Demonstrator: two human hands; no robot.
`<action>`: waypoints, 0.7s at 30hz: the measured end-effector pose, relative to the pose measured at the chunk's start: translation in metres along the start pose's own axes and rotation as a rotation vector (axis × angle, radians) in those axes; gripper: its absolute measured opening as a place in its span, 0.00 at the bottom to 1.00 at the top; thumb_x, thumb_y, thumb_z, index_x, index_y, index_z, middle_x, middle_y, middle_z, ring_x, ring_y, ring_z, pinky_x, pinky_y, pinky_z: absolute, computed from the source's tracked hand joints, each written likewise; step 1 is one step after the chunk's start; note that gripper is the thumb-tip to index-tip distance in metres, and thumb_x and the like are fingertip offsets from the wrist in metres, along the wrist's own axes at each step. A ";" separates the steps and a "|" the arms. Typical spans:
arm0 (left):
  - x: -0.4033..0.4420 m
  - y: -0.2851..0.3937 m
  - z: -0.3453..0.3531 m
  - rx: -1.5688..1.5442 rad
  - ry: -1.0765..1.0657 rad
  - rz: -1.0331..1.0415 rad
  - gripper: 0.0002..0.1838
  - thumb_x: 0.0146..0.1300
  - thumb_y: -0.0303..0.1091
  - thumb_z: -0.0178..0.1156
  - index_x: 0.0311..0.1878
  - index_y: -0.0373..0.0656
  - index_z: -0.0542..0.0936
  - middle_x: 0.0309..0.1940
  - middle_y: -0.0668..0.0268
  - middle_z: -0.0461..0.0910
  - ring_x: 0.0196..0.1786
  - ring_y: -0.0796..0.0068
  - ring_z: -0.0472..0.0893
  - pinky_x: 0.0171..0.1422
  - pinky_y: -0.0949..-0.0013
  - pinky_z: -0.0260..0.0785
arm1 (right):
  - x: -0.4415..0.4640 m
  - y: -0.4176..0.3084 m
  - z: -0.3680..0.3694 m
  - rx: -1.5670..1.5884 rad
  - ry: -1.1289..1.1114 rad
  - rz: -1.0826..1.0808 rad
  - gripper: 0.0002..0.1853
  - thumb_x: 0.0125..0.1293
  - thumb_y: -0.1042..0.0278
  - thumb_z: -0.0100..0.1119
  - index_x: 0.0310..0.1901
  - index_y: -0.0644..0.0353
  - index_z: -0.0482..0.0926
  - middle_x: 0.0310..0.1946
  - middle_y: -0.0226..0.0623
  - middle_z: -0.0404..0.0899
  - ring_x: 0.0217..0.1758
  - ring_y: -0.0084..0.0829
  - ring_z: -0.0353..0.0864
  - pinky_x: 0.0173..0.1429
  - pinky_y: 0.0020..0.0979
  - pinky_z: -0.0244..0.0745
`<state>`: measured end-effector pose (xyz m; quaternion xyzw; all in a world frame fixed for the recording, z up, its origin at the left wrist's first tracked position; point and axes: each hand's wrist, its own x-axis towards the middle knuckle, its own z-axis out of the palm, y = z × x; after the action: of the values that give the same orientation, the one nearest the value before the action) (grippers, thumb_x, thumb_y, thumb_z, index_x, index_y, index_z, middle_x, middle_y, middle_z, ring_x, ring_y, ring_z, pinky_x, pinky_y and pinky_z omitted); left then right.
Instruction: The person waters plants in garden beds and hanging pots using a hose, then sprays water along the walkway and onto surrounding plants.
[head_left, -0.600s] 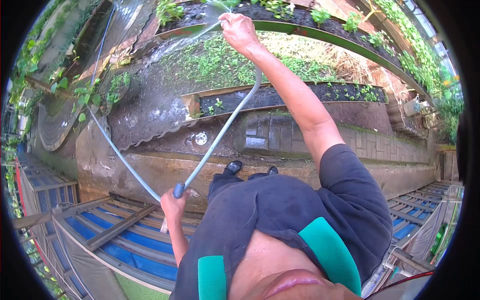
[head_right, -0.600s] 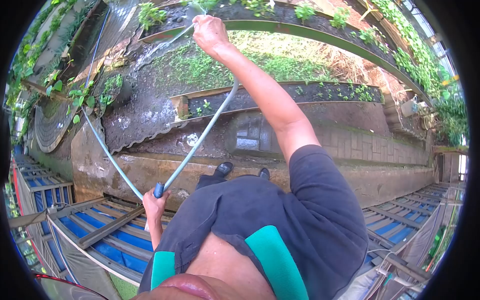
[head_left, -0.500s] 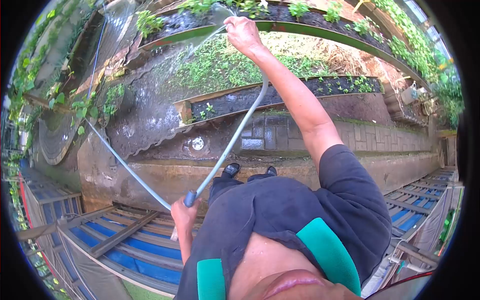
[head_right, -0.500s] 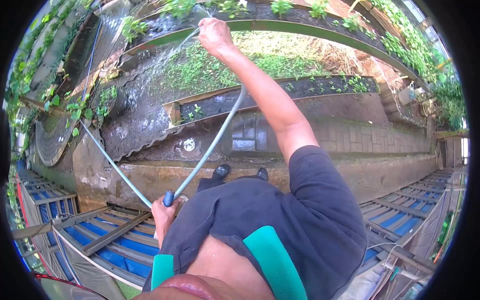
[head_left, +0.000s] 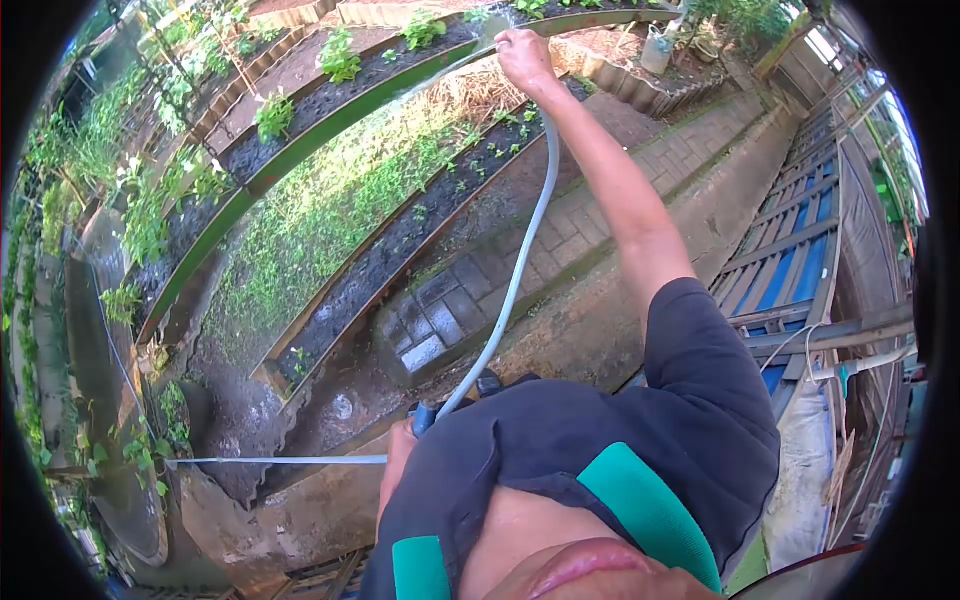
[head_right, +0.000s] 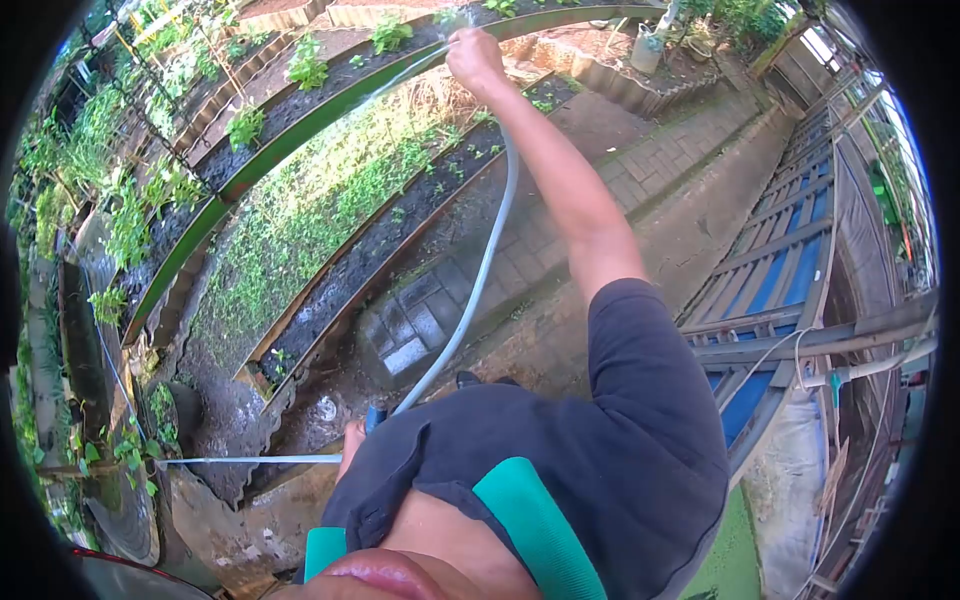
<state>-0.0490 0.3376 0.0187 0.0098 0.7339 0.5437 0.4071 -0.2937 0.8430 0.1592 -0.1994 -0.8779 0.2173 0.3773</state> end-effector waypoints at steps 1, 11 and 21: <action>0.007 0.022 0.014 -0.053 -0.066 -0.010 0.08 0.56 0.30 0.70 0.34 0.36 0.83 0.26 0.71 0.79 0.29 0.85 0.72 0.34 0.72 0.68 | 0.007 0.023 -0.024 -0.014 0.020 -0.027 0.12 0.60 0.67 0.52 0.38 0.56 0.86 0.39 0.48 0.84 0.45 0.46 0.84 0.53 0.41 0.77; 0.105 0.138 0.103 0.337 -0.424 0.277 0.20 0.57 0.39 0.70 0.18 0.42 0.71 0.16 0.75 0.66 0.22 0.84 0.62 0.25 0.69 0.54 | 0.071 0.217 -0.199 -0.192 0.256 0.131 0.13 0.65 0.65 0.56 0.47 0.55 0.84 0.27 0.35 0.85 0.22 0.24 0.80 0.31 0.28 0.76; 0.096 0.151 0.189 0.176 -0.909 0.228 0.21 0.56 0.44 0.72 0.18 0.45 0.72 0.15 0.74 0.68 0.18 0.82 0.64 0.22 0.68 0.53 | 0.107 0.212 -0.264 -0.298 0.386 0.001 0.09 0.52 0.68 0.58 0.30 0.62 0.85 0.18 0.42 0.81 0.23 0.33 0.83 0.29 0.35 0.76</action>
<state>-0.0628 0.5928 0.0698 0.3618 0.5190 0.4612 0.6222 -0.1243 1.1340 0.2718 -0.2910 -0.8118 0.0431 0.5044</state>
